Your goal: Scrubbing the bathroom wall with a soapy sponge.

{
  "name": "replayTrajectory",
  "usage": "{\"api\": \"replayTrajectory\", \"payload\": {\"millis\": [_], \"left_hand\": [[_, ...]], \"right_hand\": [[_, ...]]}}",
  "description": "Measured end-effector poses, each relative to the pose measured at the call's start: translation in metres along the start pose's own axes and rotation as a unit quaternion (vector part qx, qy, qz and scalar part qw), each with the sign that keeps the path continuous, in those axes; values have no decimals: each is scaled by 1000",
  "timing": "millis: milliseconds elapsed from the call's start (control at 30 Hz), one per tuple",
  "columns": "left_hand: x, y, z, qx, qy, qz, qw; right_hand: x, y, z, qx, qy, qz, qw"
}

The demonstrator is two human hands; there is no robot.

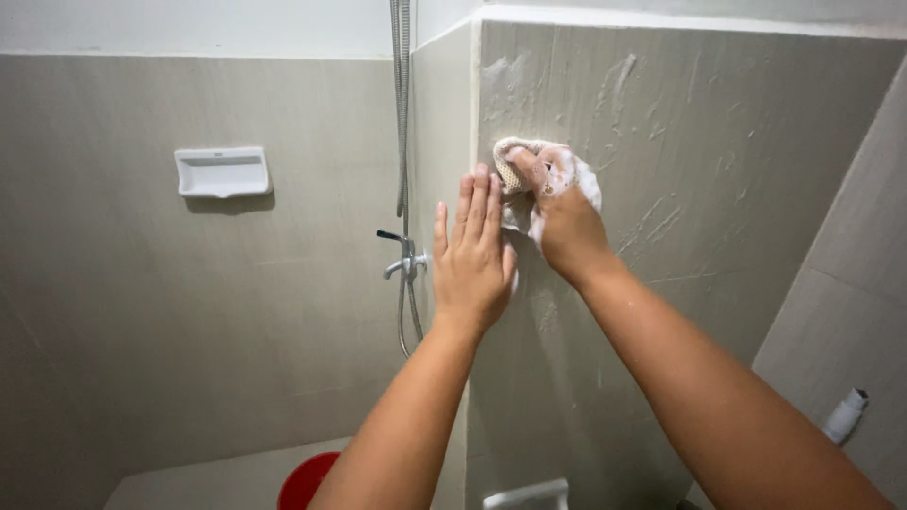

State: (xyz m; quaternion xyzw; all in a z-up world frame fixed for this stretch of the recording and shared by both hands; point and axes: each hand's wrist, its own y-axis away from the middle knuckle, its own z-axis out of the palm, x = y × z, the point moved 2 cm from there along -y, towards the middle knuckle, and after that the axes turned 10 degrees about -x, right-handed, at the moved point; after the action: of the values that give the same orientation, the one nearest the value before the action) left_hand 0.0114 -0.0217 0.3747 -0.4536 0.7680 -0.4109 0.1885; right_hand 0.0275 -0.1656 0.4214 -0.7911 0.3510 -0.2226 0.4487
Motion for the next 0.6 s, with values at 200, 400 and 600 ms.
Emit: {"api": "replayTrajectory", "payload": {"millis": [200, 400, 600], "left_hand": [[-2, 8, 26, 10, -48, -13, 999], [-10, 45, 61, -3, -94, -18, 995], [-20, 100, 101, 18, -92, -4, 996]], "right_hand": [[-5, 2, 4, 11, 27, 17, 999], [-15, 34, 20, 33, 30, 8, 999], [-14, 106, 64, 38, 126, 14, 991]]}}
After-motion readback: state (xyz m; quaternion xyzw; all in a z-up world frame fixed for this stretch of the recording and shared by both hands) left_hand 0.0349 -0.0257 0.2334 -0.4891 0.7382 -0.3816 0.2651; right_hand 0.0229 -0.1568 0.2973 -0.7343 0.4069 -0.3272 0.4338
